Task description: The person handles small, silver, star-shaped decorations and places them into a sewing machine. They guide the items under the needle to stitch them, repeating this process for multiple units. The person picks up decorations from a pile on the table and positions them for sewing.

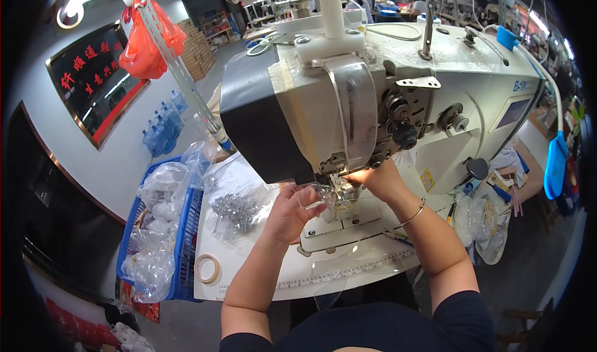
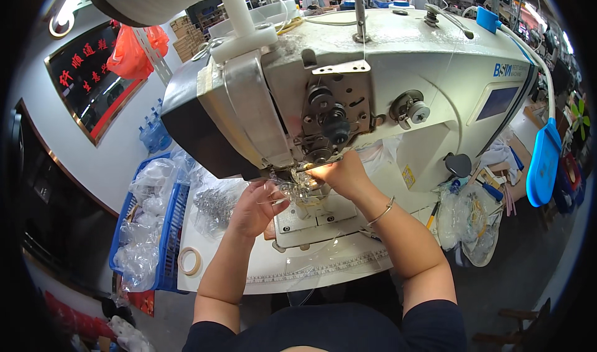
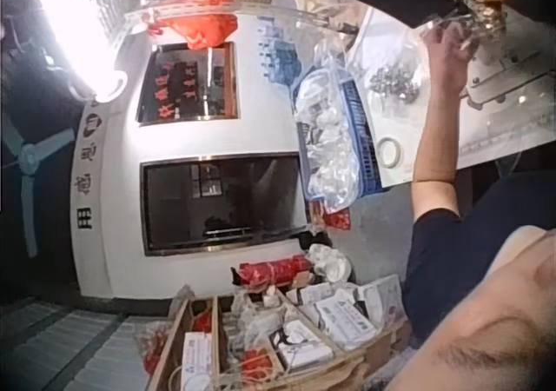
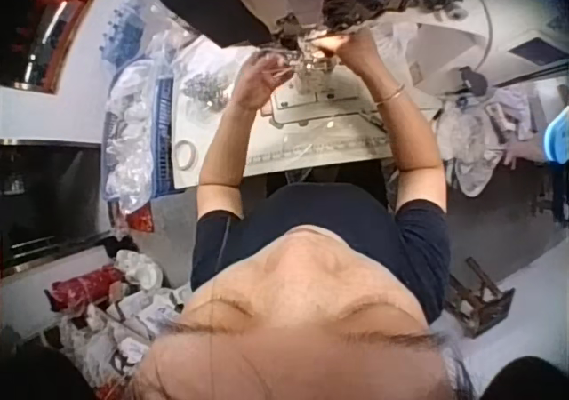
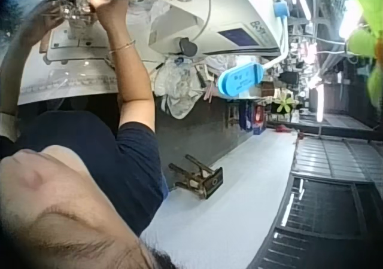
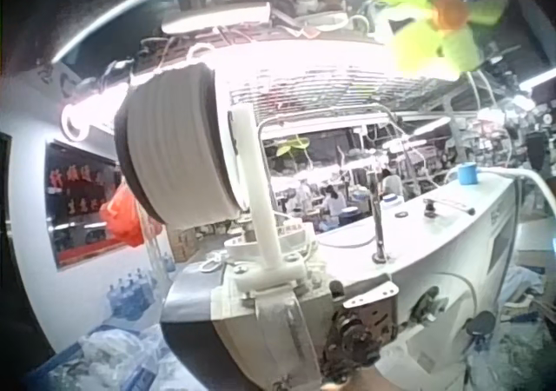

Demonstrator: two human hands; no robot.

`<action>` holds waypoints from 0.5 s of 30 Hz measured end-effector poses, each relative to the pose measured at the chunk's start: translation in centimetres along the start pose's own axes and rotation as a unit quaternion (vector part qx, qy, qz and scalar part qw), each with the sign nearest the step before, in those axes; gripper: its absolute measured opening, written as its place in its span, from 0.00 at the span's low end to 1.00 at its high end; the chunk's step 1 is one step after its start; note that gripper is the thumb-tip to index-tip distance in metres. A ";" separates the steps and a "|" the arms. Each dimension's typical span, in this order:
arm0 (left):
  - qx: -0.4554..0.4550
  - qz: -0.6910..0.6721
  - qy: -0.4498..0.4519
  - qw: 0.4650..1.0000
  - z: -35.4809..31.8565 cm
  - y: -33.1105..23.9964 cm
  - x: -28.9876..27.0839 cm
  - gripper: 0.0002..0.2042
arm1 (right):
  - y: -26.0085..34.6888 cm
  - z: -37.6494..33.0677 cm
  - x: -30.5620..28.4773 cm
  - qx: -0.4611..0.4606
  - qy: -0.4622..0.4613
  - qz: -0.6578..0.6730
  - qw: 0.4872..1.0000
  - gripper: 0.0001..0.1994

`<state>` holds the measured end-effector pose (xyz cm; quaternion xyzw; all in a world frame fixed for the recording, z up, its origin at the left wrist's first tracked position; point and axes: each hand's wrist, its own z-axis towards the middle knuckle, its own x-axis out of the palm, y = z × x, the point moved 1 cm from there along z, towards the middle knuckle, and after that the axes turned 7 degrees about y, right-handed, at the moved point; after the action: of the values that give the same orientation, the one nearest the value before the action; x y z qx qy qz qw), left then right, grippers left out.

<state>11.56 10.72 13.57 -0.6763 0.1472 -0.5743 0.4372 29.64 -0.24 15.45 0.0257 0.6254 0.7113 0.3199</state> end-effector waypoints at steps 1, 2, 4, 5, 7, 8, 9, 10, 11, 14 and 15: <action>0.001 0.027 -0.017 1.000 0.4 0.1 -0.1 0.07 | 0.1 0.0 0.1 -0.002 -0.003 0.001 1.000 0.15; 0.002 0.053 -0.034 0.998 0.6 0.1 -0.2 0.07 | 0.2 0.0 0.2 -0.004 -0.005 0.001 1.000 0.15; 0.002 0.043 -0.021 0.999 1.0 0.0 0.1 0.06 | 0.2 0.0 0.1 0.010 -0.001 -0.005 1.000 0.14; 0.003 0.038 -0.014 0.999 1.2 0.0 0.2 0.06 | 0.2 0.0 0.0 0.017 0.001 -0.008 1.000 0.14; 0.009 0.061 -0.018 0.998 1.3 -0.3 0.4 0.06 | 0.1 0.1 0.0 0.022 0.007 -0.013 1.000 0.14; 0.013 0.072 -0.019 0.997 1.4 -0.4 0.5 0.06 | 0.0 0.1 0.0 0.024 0.010 -0.015 1.000 0.14; 0.012 0.084 -0.022 0.996 1.4 -0.5 0.2 0.06 | 0.1 0.1 0.0 0.014 0.006 -0.016 1.000 0.14; 0.012 0.097 -0.025 0.995 1.5 -0.5 -0.1 0.06 | 0.2 0.1 0.0 0.004 0.003 -0.018 1.000 0.14; 0.011 0.109 -0.028 0.994 1.6 -0.5 -0.3 0.07 | 0.3 0.0 0.1 -0.006 -0.001 -0.019 1.000 0.14; -0.004 0.123 -0.033 0.992 1.7 -0.6 0.1 0.07 | 0.8 -0.3 -0.1 -0.034 -0.018 -0.020 0.999 0.15; 0.004 0.121 -0.029 0.992 1.6 -0.7 0.3 0.08 | 0.8 -0.3 -0.1 -0.033 -0.015 -0.021 0.999 0.15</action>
<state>12.94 11.60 14.32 -0.6685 0.2127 -0.4978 0.5099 29.23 -0.52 16.10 0.0124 0.5975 0.7237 0.3450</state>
